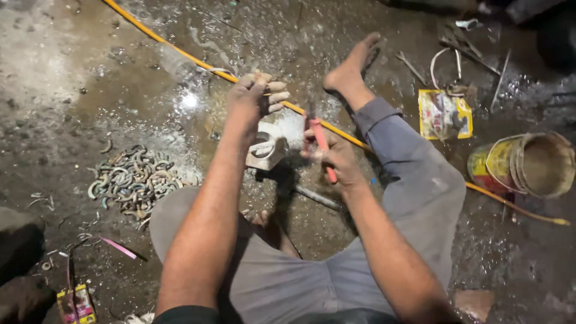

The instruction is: The person sits on the floor of a workshop and uses a hammer and pliers to work on small metal pieces placed on a block. They repeatedly strike the metal with the hammer and adjust it with pliers, while a pile of similar metal pieces sits nearby.

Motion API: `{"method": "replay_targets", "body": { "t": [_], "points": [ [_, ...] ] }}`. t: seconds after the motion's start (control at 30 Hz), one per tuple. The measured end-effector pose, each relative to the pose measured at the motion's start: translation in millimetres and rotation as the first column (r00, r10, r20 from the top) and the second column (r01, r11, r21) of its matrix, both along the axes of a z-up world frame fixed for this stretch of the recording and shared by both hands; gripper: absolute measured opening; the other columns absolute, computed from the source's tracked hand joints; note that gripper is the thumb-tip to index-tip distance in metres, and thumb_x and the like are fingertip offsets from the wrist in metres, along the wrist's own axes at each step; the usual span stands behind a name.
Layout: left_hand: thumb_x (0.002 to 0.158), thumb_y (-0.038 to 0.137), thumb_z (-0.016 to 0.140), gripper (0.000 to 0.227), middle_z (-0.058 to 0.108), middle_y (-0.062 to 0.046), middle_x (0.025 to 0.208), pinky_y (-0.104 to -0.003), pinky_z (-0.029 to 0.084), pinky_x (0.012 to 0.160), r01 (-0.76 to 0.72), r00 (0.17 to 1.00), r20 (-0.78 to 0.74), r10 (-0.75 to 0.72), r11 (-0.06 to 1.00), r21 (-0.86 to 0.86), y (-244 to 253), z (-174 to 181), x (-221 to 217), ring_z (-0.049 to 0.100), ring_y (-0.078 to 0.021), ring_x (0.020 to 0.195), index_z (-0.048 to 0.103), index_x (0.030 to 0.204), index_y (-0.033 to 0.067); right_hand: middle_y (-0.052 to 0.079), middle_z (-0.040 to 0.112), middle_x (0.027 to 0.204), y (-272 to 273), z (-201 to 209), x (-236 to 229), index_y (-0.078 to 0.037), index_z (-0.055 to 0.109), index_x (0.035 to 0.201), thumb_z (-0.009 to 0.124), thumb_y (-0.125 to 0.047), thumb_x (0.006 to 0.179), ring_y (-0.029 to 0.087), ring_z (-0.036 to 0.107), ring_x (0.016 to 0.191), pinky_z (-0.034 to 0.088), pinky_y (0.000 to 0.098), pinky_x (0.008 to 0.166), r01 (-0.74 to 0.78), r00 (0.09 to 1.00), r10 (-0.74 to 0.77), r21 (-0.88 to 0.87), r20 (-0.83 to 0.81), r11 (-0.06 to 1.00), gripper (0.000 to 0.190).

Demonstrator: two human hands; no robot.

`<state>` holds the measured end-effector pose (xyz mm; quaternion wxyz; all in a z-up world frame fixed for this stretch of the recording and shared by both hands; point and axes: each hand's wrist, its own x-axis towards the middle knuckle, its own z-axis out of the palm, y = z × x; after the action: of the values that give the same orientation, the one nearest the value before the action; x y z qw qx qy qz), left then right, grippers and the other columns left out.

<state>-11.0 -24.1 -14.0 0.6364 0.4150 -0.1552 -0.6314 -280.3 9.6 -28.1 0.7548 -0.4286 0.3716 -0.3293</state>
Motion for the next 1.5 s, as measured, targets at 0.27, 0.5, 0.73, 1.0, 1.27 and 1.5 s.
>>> {"method": "replay_targets", "body": {
  "t": [0.27, 0.5, 0.73, 1.0, 1.27, 1.5],
  "points": [
    [0.104, 0.016, 0.049, 0.024, 0.075, -0.019, 0.114, -0.039, 0.063, 0.080, 0.027, 0.992, -0.120, -0.028, 1.000, -0.009, 4.3, 22.0, 2.6, 0.077, -0.0283, 0.095, 0.058, 0.121, 0.0029, 0.005, 0.065, 0.104, -28.3, 46.2, -43.4, -0.003, 0.064, 0.130, 0.069, -0.006, 0.071, 0.017, 0.068, 0.097, 0.057, 0.0348, 0.096, 0.143, 0.971, -0.171, 0.171, 0.164, 0.975, 0.059],
    [0.104, 0.013, 0.052, 0.026, 0.074, -0.018, 0.117, -0.037, 0.062, 0.085, 0.031, 0.999, -0.044, -0.032, 0.999, -0.015, -2.6, 17.7, 0.2, 0.076, -0.0252, 0.098, 0.059, 0.126, 0.0006, 0.015, 0.074, 0.113, 9.7, 13.1, 5.6, 0.005, 0.068, 0.115, 0.059, -0.003, 0.081, 0.024, 0.075, 0.096, 0.061, 0.0361, 0.083, -0.001, 1.000, 0.001, -0.012, -0.026, 1.000, 0.036],
    [0.102, 0.010, 0.052, 0.027, 0.076, -0.013, 0.116, -0.034, 0.061, 0.087, 0.052, 0.997, 0.052, -0.054, 0.998, 0.044, 3.9, 19.5, 2.4, 0.075, -0.0206, 0.102, 0.062, 0.126, 0.0017, 0.010, 0.075, 0.111, 12.2, 8.9, 14.5, 0.005, 0.070, 0.126, 0.066, -0.004, 0.089, 0.014, 0.069, 0.096, 0.056, 0.0286, 0.084, -0.141, 0.966, 0.083, -0.230, -0.244, 0.963, 0.038],
    [0.101, 0.008, 0.055, 0.022, 0.078, -0.016, 0.108, -0.032, 0.064, 0.084, 0.082, 0.996, 0.017, -0.082, 0.996, 0.038, 2.2, 22.2, -1.5, 0.078, -0.0221, 0.095, 0.066, 0.119, 0.0007, 0.005, 0.075, 0.114, 10.2, 9.5, 13.7, 0.002, 0.069, 0.129, 0.067, -0.006, 0.093, 0.007, 0.066, 0.102, 0.053, 0.0239, 0.090, -0.212, 0.956, 0.107, -0.393, -0.272, 0.895, 0.037],
    [0.099, 0.011, 0.062, 0.013, 0.075, -0.009, 0.087, -0.030, 0.057, 0.065, 0.032, 0.972, 0.230, -0.053, 0.995, 0.092, 1.3, 2.8, -4.4, 0.073, -0.0170, 0.075, 0.071, 0.100, 0.0011, 0.000, 0.060, 0.080, 29.5, 21.3, 34.1, -0.002, 0.065, 0.112, 0.065, -0.012, 0.099, 0.007, 0.054, 0.065, 0.043, 0.0227, 0.054, -0.169, 0.963, 0.156, -0.039, -0.220, 0.985, 0.016],
    [0.093, 0.006, 0.068, 0.011, 0.065, -0.004, 0.074, -0.030, 0.051, 0.053, -0.148, 0.929, 0.356, 0.103, 0.984, 0.101, 4.9, -17.2, -8.4, 0.060, -0.0114, 0.059, 0.071, 0.085, -0.0014, -0.004, 0.050, 0.069, 68.3, 34.5, 80.5, -0.006, 0.057, 0.106, 0.064, -0.019, 0.097, 0.005, 0.045, 0.050, 0.037, 0.0236, 0.039, -0.024, 0.981, 0.060, 0.193, -0.186, 0.981, 0.017]
  ]
}}
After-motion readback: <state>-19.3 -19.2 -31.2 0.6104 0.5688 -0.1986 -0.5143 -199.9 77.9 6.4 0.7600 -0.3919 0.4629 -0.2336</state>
